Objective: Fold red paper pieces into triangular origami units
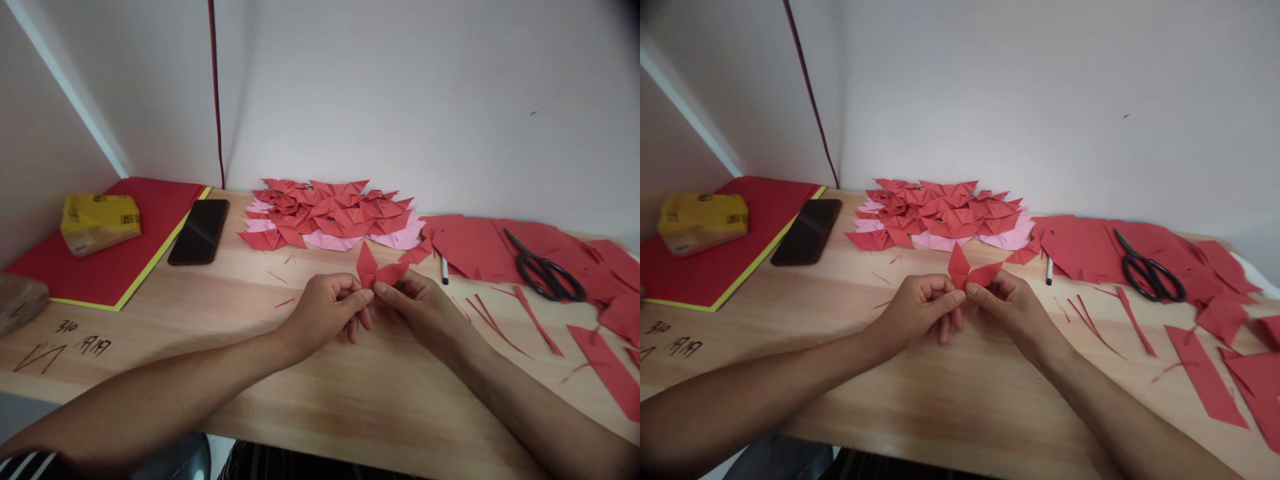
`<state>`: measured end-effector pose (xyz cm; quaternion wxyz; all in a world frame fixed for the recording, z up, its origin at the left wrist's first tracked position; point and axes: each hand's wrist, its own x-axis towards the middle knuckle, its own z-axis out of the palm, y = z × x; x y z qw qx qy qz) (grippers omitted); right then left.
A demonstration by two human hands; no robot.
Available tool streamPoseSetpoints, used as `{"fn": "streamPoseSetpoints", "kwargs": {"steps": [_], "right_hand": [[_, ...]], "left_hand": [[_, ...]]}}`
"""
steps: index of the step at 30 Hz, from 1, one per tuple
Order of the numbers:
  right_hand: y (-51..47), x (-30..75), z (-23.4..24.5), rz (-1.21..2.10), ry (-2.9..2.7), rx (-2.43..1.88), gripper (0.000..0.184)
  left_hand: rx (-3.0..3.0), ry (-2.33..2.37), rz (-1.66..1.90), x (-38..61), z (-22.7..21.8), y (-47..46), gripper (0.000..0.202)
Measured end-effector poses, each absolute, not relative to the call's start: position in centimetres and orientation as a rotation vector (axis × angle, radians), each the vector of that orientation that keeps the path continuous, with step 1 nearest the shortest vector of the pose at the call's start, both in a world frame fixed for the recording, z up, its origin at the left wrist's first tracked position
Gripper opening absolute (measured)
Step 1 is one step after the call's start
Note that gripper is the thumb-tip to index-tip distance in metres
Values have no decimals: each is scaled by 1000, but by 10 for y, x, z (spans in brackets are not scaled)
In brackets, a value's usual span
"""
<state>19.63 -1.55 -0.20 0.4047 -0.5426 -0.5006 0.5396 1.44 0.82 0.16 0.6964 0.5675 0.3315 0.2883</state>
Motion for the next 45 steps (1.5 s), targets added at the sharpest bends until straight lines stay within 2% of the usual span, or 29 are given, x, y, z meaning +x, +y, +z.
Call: {"fn": "streamPoseSetpoints", "kwargs": {"steps": [3, 7, 9, 12, 19, 25, 32, 45], "right_hand": [[-13, 199, -4, 1403, -1201, -1357, 32], [-7, 206, -1, 1592, -1159, -1263, 31], [-7, 208, 3, 1668, -1182, -1250, 30], [-9, 208, 7, 1717, -1219, -1258, 32], [-10, 206, 8, 1751, -1231, -1252, 30], [-10, 202, 11, 1658, -1306, -1313, 37], [-12, 202, 5, 1300, -1580, -1320, 26], [-16, 196, 7, 1251, -1584, -1283, 24]], "left_hand": [[1482, 795, 716, 10, 7, 10, 26], [2077, 882, 1158, 1, 14, 26, 7], [2359, 653, 1179, -2, 14, 35, 22], [2500, 501, 1151, -3, 10, 43, 20], [2387, 538, 1047, -4, 13, 40, 5], [1996, 610, 833, -2, 17, 36, 10], [1736, 774, 811, 2, 17, 28, 8], [1512, 886, 741, 9, 11, 24, 13]]}}
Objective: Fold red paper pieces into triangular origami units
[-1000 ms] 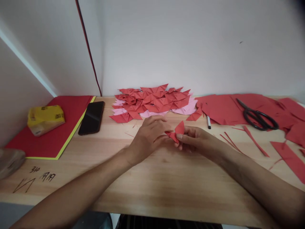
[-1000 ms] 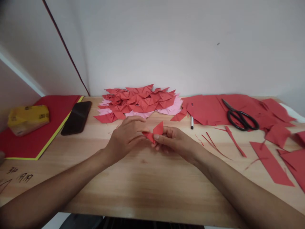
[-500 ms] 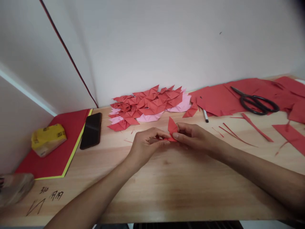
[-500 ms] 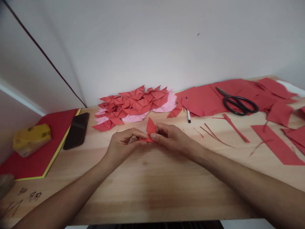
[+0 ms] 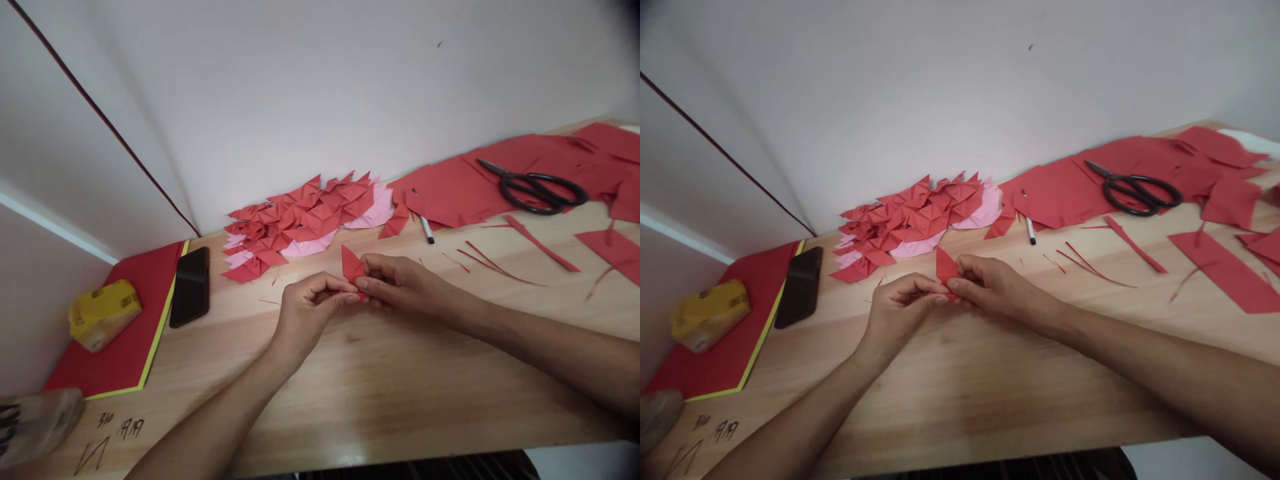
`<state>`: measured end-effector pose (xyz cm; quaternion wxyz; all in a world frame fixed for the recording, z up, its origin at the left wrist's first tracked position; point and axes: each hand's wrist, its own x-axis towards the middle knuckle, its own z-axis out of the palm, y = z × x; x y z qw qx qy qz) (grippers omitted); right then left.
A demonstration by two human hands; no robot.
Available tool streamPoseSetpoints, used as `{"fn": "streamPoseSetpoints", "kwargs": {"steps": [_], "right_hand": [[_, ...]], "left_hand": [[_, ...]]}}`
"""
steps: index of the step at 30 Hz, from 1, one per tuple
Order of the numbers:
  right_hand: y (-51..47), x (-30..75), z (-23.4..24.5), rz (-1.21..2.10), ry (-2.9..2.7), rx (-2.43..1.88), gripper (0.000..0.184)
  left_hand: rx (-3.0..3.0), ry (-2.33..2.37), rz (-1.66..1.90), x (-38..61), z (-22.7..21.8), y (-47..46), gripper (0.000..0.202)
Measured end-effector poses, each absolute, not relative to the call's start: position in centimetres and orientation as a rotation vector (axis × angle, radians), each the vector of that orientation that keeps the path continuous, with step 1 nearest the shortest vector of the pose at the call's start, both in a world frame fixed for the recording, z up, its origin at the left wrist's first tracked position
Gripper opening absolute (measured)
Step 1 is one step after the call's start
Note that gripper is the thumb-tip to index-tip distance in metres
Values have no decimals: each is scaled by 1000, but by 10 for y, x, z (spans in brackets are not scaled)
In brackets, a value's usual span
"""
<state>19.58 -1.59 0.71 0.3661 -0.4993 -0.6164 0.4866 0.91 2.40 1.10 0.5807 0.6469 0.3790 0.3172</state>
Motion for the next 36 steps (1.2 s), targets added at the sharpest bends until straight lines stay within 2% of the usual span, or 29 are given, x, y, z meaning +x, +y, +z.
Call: {"fn": "streamPoseSetpoints", "kwargs": {"steps": [7, 15, 22, 30, 36], "right_hand": [[-13, 199, 4, 1281, -1559, -1300, 25], [-14, 198, 3, 1240, -1538, -1333, 26], [-17, 195, 6, 1105, -1624, -1415, 25], [-14, 201, 5, 1395, -1544, -1292, 20], [-15, 199, 5, 1407, -1553, -1316, 19]], "left_hand": [[1429, 792, 637, 6, 14, 28, 13], [1491, 886, 679, 7, 12, 29, 12], [1372, 903, 650, 9, 12, 28, 17], [1357, 952, 707, 13, 16, 24, 14], [1463, 995, 810, 15, 17, 24, 11]]}}
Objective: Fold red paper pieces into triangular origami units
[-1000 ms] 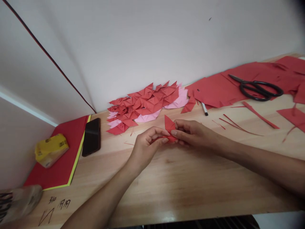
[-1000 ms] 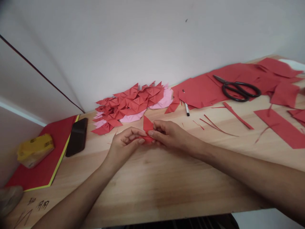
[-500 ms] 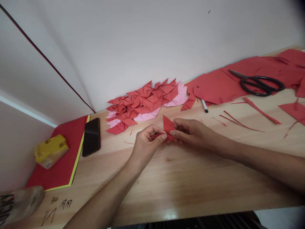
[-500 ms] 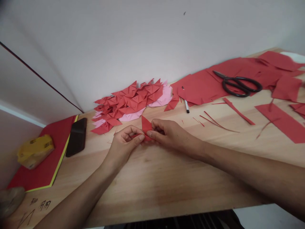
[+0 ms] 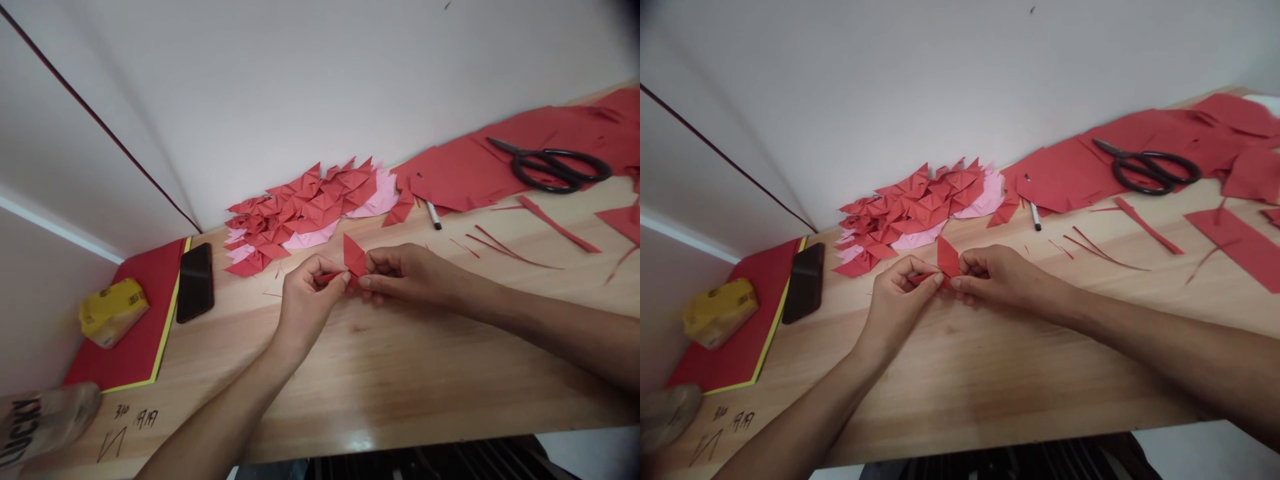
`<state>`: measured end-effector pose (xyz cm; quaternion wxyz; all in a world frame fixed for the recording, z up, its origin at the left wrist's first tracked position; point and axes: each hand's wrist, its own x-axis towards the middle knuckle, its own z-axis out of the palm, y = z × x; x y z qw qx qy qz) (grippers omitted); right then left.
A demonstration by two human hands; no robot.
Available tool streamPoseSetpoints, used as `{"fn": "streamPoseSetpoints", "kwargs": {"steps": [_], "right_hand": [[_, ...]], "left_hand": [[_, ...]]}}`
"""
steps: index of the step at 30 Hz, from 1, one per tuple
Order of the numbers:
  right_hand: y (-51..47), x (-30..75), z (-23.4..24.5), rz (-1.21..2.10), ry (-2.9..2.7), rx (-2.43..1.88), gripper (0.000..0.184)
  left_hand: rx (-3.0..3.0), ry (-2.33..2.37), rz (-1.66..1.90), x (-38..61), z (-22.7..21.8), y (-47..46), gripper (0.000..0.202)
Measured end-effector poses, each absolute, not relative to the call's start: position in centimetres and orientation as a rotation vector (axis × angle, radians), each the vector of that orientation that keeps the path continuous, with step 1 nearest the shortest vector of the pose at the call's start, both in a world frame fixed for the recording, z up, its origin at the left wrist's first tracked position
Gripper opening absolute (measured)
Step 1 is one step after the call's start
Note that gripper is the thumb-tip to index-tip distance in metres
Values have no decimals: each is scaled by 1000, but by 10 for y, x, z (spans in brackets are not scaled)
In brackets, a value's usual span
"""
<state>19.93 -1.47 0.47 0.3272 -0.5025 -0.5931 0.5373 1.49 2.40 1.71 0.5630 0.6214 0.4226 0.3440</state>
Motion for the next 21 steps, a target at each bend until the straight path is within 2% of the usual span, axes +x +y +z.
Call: {"fn": "streamPoseSetpoints", "kwargs": {"steps": [4, 11, 16, 21], "right_hand": [[-15, 198, 4, 1417, -1528, -1313, 19], [-15, 199, 4, 1411, -1549, -1206, 16], [-15, 198, 4, 1441, -1557, -1083, 14], [-15, 198, 4, 1471, -1571, -1108, 16]], "left_hand": [[1447, 978, 834, 16, 17, 24, 12], [1238, 881, 815, 15, 10, 25, 38], [1252, 806, 631, 15, 9, 25, 25], [1327, 872, 578, 14, 14, 23, 26]]}}
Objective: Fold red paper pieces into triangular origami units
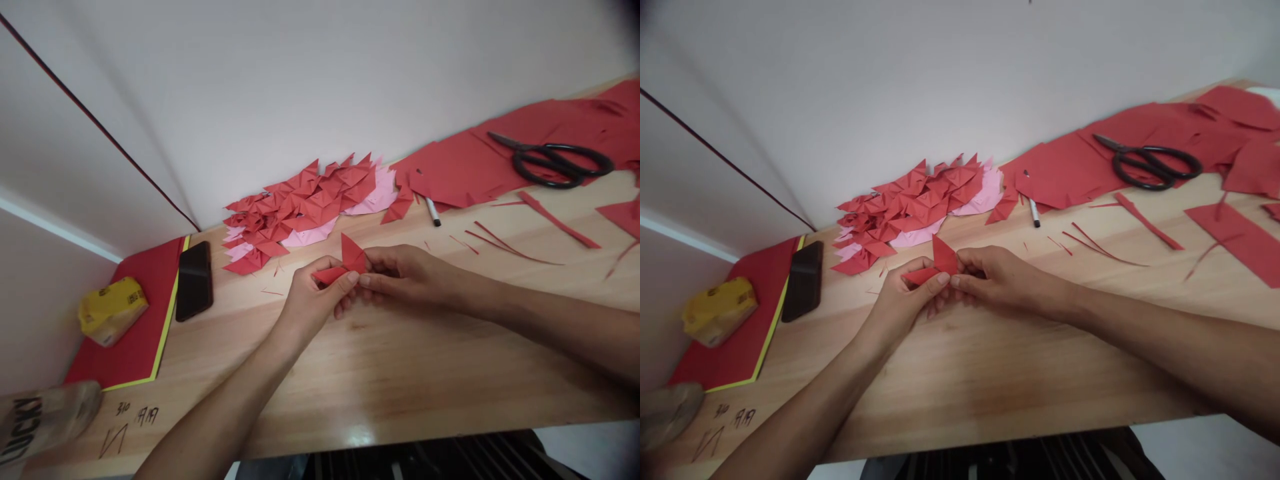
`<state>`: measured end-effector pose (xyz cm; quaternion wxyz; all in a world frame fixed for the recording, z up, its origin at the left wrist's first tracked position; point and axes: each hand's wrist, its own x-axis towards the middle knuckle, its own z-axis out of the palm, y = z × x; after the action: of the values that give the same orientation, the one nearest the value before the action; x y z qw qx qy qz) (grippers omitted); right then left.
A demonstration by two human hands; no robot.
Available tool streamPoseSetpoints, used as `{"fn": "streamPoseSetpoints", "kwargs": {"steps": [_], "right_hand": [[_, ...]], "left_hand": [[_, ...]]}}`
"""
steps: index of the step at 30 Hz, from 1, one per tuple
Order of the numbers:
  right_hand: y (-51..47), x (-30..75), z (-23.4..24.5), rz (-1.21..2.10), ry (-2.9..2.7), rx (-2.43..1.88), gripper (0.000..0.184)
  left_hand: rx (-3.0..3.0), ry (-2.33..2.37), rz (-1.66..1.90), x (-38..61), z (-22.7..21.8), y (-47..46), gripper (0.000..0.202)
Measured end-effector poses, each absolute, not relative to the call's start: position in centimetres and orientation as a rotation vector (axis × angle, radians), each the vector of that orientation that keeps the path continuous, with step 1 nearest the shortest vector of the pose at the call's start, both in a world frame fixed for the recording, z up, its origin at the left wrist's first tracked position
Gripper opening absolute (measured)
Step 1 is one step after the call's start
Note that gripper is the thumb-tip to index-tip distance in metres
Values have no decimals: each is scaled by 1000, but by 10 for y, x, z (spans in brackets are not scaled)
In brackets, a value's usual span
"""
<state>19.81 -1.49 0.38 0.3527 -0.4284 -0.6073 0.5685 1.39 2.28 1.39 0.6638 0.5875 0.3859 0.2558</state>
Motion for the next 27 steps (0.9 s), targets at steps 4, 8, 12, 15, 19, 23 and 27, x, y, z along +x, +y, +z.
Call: {"fn": "streamPoseSetpoints", "kwargs": {"steps": [4, 8, 12, 15, 19, 23, 27], "right_hand": [[-14, 200, 4, 1503, -1560, -1107, 20], [-13, 200, 4, 1478, -1552, -1122, 21], [-14, 201, 6, 1434, -1548, -1181, 22], [-14, 202, 8, 1423, -1547, -1204, 27], [-13, 202, 7, 1464, -1553, -1224, 26], [-15, 199, 5, 1435, -1536, -1232, 21], [-18, 194, 4, 1293, -1571, -1301, 19]], "left_hand": [[1349, 910, 611, 13, 15, 21, 26], [1339, 874, 676, 15, 15, 20, 25], [1352, 841, 740, 14, 14, 20, 26], [1393, 827, 725, 12, 15, 22, 22], [1433, 815, 648, 8, 15, 27, 17], [1437, 828, 611, 6, 15, 31, 17], [1486, 860, 644, 9, 16, 28, 16]]}}
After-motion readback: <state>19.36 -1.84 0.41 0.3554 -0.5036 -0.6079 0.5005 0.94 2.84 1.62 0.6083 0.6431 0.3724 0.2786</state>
